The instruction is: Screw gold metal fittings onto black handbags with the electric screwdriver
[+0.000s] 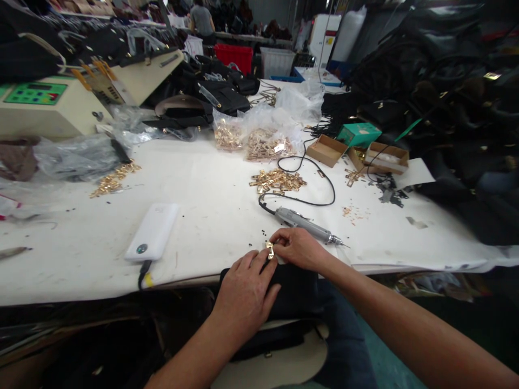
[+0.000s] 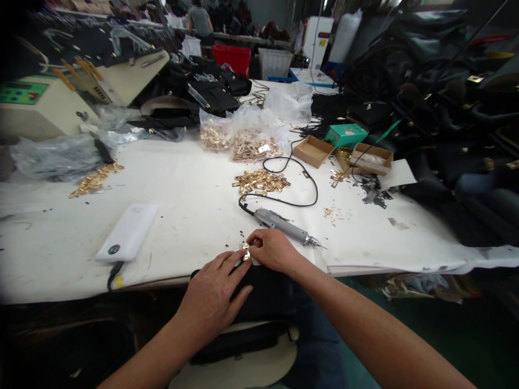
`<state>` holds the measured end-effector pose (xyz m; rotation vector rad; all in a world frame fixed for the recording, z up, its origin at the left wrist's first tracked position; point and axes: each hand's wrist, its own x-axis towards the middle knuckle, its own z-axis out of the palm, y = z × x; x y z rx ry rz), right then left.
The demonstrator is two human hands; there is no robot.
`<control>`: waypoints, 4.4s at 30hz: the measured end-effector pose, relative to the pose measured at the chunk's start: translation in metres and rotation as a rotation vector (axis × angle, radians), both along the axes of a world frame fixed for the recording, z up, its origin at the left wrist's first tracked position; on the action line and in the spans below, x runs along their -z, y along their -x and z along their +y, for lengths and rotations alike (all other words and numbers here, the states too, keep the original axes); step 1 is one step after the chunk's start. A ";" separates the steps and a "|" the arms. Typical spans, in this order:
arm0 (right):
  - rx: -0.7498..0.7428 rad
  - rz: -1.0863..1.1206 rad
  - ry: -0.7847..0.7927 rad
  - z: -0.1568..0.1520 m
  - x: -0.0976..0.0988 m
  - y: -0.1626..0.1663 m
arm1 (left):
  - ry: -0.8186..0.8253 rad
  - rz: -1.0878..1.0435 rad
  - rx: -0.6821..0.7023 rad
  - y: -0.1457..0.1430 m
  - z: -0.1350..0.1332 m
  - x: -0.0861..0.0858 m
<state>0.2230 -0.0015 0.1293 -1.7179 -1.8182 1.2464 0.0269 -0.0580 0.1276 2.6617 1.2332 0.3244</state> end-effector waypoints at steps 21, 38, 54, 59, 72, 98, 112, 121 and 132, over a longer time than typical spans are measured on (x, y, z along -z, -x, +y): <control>0.043 -0.007 -0.025 0.000 0.003 0.001 | -0.009 0.034 -0.024 -0.005 -0.002 -0.001; 0.111 0.143 0.058 -0.001 0.008 0.001 | -0.012 0.027 -0.041 -0.005 -0.004 0.001; 0.084 0.041 -0.041 -0.003 0.009 -0.001 | -0.011 0.034 -0.012 -0.006 -0.001 -0.002; -0.032 0.087 -0.016 -0.002 0.010 -0.009 | -0.012 0.027 -0.007 -0.005 -0.001 -0.002; -0.172 0.107 0.035 0.004 0.007 -0.017 | -0.023 0.002 -0.014 -0.004 -0.002 0.000; -0.158 0.116 0.042 0.004 0.010 -0.018 | 0.060 -0.007 0.010 0.000 -0.002 -0.003; -0.153 0.129 0.013 0.003 0.014 -0.017 | 0.017 -0.002 0.020 0.000 -0.002 -0.002; -0.187 0.150 0.037 0.007 0.015 -0.020 | 0.018 0.068 -0.013 -0.005 0.001 -0.006; 0.160 -0.002 -0.413 -0.013 0.014 -0.021 | -0.274 0.046 0.066 0.002 0.012 0.020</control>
